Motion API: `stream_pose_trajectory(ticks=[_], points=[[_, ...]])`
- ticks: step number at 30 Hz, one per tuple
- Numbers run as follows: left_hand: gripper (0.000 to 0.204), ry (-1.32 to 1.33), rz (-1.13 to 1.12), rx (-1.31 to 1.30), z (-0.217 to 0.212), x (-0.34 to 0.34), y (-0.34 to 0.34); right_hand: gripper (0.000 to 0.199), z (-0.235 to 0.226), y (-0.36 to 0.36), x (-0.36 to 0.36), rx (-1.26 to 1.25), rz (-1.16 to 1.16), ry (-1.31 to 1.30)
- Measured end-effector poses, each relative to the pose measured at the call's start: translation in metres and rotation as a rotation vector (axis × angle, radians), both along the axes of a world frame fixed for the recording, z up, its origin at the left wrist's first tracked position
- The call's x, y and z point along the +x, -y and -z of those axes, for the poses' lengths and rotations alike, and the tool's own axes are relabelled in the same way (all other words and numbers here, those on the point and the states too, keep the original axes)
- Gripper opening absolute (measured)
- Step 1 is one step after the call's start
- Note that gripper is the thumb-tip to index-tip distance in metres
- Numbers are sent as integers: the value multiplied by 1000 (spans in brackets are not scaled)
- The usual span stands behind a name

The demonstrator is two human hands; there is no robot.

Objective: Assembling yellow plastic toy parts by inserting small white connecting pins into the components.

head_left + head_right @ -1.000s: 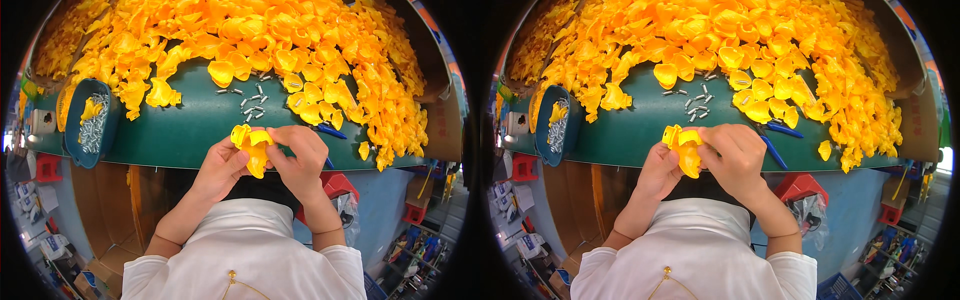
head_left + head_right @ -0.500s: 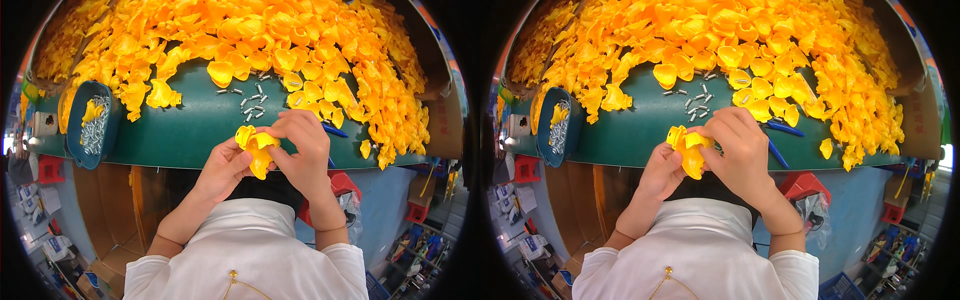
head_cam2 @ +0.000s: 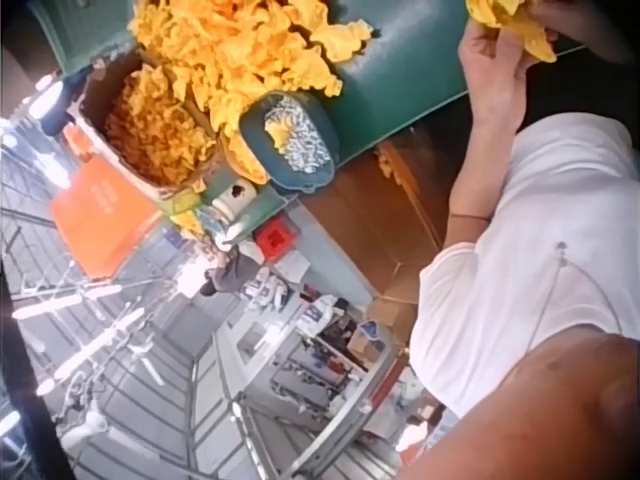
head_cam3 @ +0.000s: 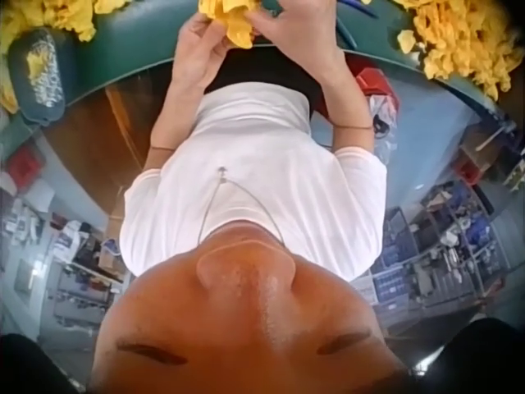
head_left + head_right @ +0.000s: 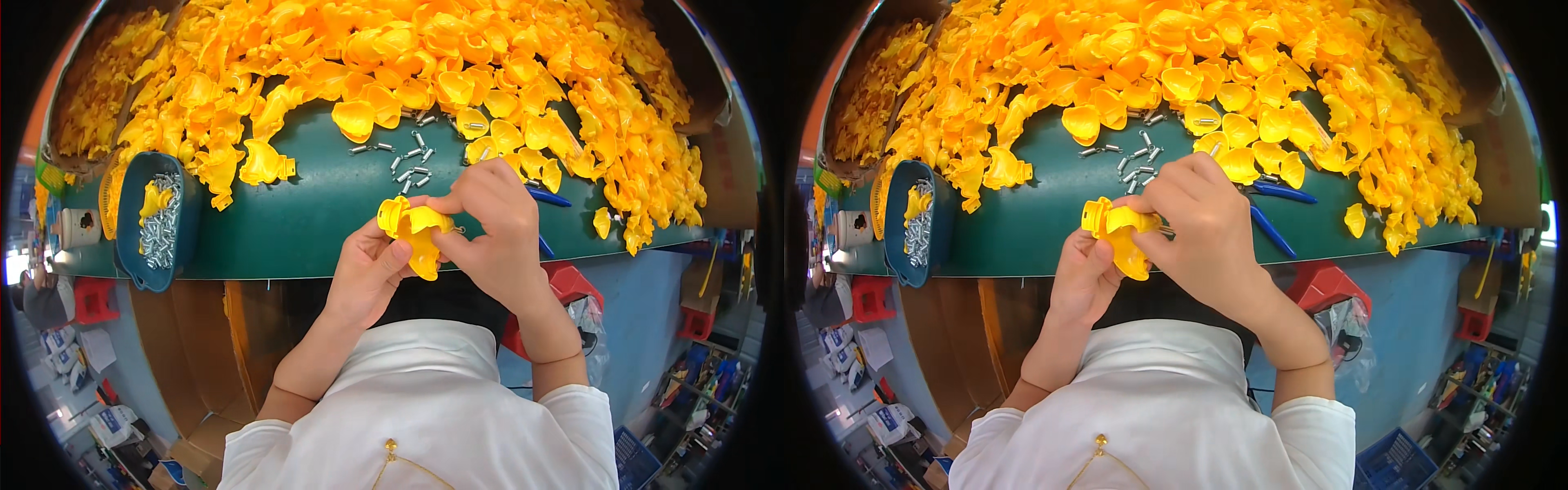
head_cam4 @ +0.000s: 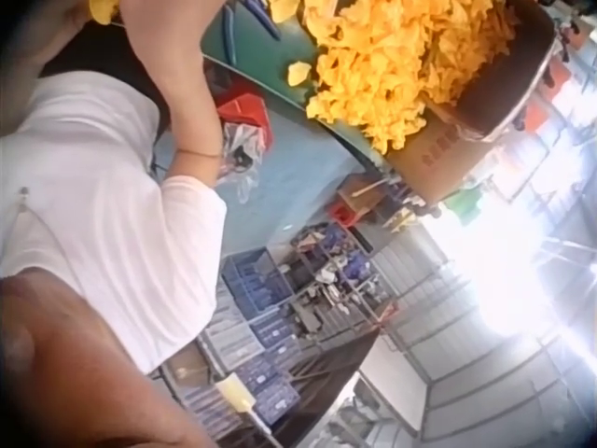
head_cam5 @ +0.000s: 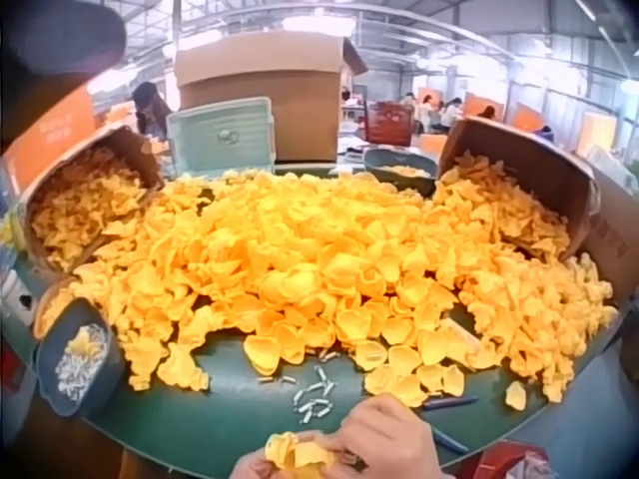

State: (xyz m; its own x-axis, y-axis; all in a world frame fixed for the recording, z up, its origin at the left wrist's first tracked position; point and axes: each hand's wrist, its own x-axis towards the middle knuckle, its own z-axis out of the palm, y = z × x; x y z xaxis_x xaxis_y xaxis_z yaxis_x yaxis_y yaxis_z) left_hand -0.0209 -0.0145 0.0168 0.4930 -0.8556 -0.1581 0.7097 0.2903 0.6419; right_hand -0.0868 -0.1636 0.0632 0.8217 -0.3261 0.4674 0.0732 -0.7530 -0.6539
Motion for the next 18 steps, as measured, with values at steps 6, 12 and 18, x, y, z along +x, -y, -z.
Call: stream_pose_trajectory(ticks=[6, 12, 18], points=[[51, -16, 21, -25, 4, 2, -3, 21, 1, 1, 1, -5, -19, -25], [51, 96, -39, 28, 0, 4, 1, 21, 14, -7, 3, -59, 69, 43], [50, 111, 69, 21, -6, 14, 2, 21, 9, 2, 3, 20, 40, 62]])
